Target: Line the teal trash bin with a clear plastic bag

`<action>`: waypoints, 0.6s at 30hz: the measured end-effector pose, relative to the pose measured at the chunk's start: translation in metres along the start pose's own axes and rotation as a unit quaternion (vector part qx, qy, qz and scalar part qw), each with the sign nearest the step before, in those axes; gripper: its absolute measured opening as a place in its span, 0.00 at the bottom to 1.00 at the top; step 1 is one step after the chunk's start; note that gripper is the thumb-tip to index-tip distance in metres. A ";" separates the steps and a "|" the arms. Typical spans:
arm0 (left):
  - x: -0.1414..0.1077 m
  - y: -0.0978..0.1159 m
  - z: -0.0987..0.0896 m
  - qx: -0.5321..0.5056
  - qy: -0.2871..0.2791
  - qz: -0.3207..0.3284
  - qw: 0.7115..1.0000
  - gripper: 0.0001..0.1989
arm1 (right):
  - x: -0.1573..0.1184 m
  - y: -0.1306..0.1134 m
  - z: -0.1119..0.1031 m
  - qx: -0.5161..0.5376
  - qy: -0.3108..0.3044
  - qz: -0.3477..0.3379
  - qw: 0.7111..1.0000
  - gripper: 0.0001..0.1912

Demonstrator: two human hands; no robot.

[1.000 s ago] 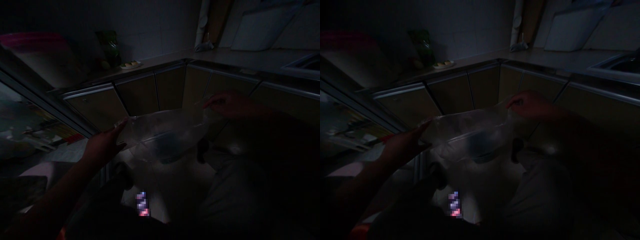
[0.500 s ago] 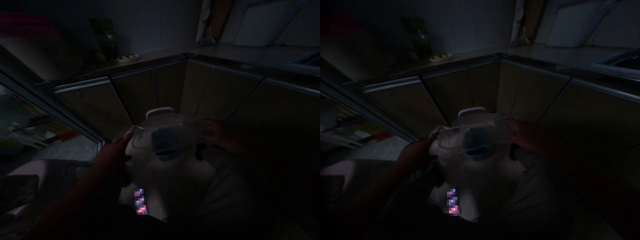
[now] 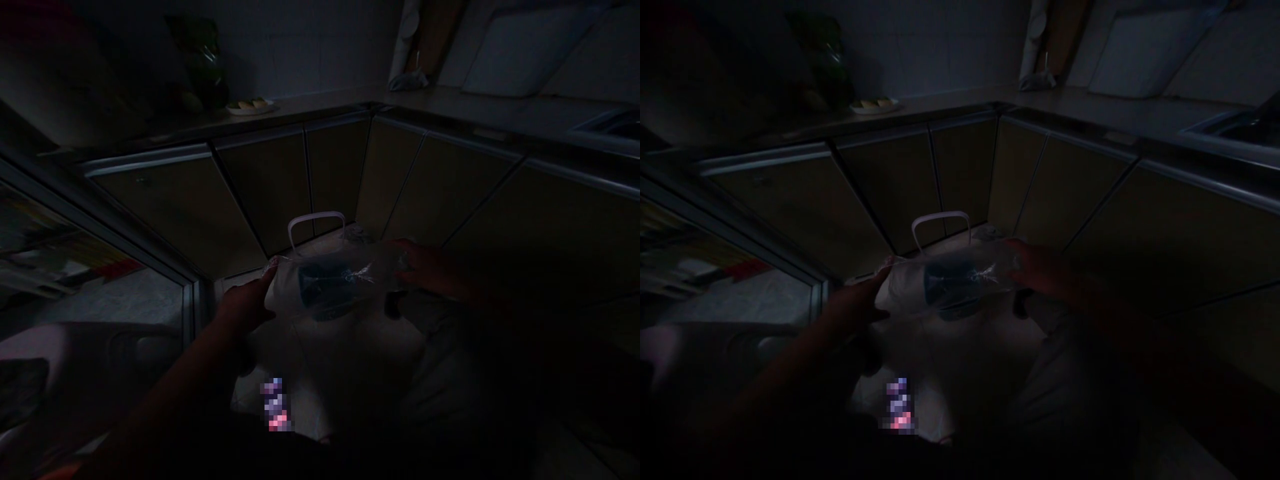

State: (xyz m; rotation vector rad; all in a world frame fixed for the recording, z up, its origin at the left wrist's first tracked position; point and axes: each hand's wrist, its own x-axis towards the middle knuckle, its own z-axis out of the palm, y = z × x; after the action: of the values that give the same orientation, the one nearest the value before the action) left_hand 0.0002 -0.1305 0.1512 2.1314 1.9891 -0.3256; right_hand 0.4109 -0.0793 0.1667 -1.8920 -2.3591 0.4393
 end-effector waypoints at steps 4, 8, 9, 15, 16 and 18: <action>0.011 0.010 0.008 -0.051 0.014 0.022 0.998 0.58 | 0.013 -0.002 0.004 0.005 0.001 0.023 1.000 0.41; 0.017 0.020 0.011 -0.085 0.031 0.036 0.995 0.52 | -0.006 -0.017 -0.015 -0.102 0.084 -0.065 0.989 0.33; 0.018 0.021 0.012 -0.088 0.027 0.039 0.995 0.51 | -0.018 -0.025 -0.022 -0.144 0.119 -0.085 0.979 0.30; 0.021 0.023 0.013 -0.076 0.011 0.046 0.996 0.50 | -0.055 -0.105 -0.018 -0.187 0.193 -0.191 0.944 0.19; 0.022 0.022 0.013 -0.069 0.010 0.050 0.996 0.50 | -0.044 -0.117 -0.005 -0.165 0.133 -0.217 0.953 0.18; 0.022 0.022 0.012 -0.058 0.007 0.056 0.997 0.50 | -0.005 -0.135 0.029 -0.137 -0.047 -0.265 0.953 0.17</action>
State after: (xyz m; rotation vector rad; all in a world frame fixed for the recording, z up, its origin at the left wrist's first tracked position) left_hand 0.0234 -0.1142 0.1331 2.1681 1.8383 -0.1727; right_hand 0.2782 -0.1151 0.1763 -1.2414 -2.9739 0.1585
